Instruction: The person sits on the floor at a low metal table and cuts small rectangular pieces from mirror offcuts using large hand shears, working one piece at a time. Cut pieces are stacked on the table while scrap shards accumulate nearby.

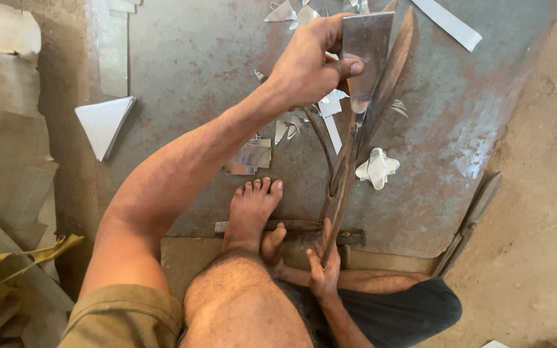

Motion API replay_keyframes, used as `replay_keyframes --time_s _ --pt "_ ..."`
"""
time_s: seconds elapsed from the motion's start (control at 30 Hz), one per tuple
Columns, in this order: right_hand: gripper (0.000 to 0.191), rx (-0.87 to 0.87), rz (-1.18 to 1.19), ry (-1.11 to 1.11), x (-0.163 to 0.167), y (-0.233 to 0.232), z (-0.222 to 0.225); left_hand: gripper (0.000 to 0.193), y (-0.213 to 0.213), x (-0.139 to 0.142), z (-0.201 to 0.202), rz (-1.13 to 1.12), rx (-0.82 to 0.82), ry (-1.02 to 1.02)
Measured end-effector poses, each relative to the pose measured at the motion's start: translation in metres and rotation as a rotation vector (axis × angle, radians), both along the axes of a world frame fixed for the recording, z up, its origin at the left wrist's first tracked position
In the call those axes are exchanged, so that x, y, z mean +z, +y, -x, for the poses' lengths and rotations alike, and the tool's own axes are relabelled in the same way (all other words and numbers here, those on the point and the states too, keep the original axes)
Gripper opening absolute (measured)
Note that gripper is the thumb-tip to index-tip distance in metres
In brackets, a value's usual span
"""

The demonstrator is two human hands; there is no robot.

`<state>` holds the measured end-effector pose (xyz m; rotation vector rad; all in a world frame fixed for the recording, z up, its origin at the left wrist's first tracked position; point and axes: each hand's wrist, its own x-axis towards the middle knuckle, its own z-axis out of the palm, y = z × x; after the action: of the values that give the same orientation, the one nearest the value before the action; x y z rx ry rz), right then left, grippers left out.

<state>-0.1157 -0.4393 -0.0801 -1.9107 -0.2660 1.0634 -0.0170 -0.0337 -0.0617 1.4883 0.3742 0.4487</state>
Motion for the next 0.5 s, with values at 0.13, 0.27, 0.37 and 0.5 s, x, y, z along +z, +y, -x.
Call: replay_keyframes --time_s 0.13,0.27,0.37,0.5 --pt "0.077 -0.016 -0.018 -0.029 -0.019 -0.003 -0.003 0.023 -0.004 0.000 0.000 0.013 0.029 0.077" --pt "0.070 -0.015 -0.070 -0.274 -0.045 -0.002 -0.004 0.022 -0.011 0.004 0.001 0.172 0.038 0.095" --pt "0.064 -0.033 -0.013 -0.319 -0.053 0.002 -0.006 0.022 -0.015 0.009 0.003 0.271 0.086 0.077" --pt "0.062 0.016 -0.033 -0.302 -0.041 0.003 -0.010 0.021 -0.009 0.015 0.003 0.307 0.049 0.117"
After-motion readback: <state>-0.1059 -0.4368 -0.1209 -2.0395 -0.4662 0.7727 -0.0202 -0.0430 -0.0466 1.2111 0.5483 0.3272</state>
